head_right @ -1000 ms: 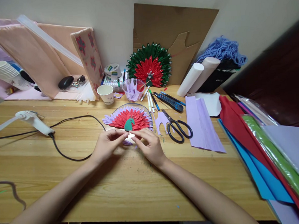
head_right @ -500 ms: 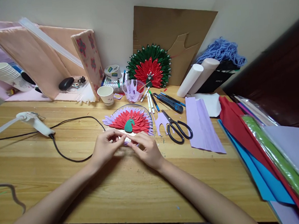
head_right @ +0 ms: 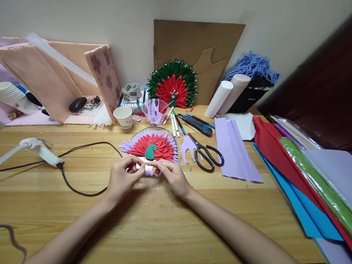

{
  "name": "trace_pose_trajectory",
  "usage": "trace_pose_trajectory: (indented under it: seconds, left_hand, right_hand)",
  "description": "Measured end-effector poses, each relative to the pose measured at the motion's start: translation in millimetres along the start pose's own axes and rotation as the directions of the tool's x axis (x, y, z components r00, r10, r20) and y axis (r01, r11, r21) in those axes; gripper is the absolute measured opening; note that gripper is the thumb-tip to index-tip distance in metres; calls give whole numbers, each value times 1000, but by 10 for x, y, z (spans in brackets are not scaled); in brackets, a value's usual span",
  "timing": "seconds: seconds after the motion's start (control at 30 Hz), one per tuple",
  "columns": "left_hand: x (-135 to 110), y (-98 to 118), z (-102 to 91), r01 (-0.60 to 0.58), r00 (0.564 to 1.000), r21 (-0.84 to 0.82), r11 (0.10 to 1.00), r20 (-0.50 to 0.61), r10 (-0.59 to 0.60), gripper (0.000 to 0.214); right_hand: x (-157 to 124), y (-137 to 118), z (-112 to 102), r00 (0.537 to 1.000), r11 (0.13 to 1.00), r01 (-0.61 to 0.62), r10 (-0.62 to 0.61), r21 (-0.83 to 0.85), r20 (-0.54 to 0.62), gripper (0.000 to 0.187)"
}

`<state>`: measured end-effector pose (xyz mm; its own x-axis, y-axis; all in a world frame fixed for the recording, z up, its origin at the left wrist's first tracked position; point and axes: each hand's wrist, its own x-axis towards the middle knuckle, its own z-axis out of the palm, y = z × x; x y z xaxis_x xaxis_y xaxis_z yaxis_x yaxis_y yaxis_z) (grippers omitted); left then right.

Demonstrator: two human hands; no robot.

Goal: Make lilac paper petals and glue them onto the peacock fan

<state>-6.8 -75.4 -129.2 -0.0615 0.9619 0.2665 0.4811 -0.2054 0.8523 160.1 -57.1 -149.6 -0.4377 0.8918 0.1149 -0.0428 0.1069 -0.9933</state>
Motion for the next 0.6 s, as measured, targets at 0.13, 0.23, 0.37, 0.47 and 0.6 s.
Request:
trace_pose_trajectory:
  seconds: [0.13,0.23,0.37,0.47,0.6]
  left_hand:
    - [13,4,-10,4,1000,-2,1000,-11,-4,9]
    - [33,-27,-27,26,999,-4,1000,-20,-26,9]
    - [69,-76,-63,75,995,-4,997,-64,-75,11]
    - [69,-77,-69,43,998,-16,999,-46,-43,15]
    - [24,-56,-36,-56,998,-36,998,21,57,17]
  right_hand:
    - [15,49,4,999,989,-50,53,136,-13,33]
    - [28,56,-5,996,983,-79,85,163,-29,35]
    - [53,68,-50,986,981,-67,93,180,-137,35]
    - [61,81,-70,984,979,-55,87,199,-156,35]
    - [49,76,-41,991,979,-64,85,193,-102,35]
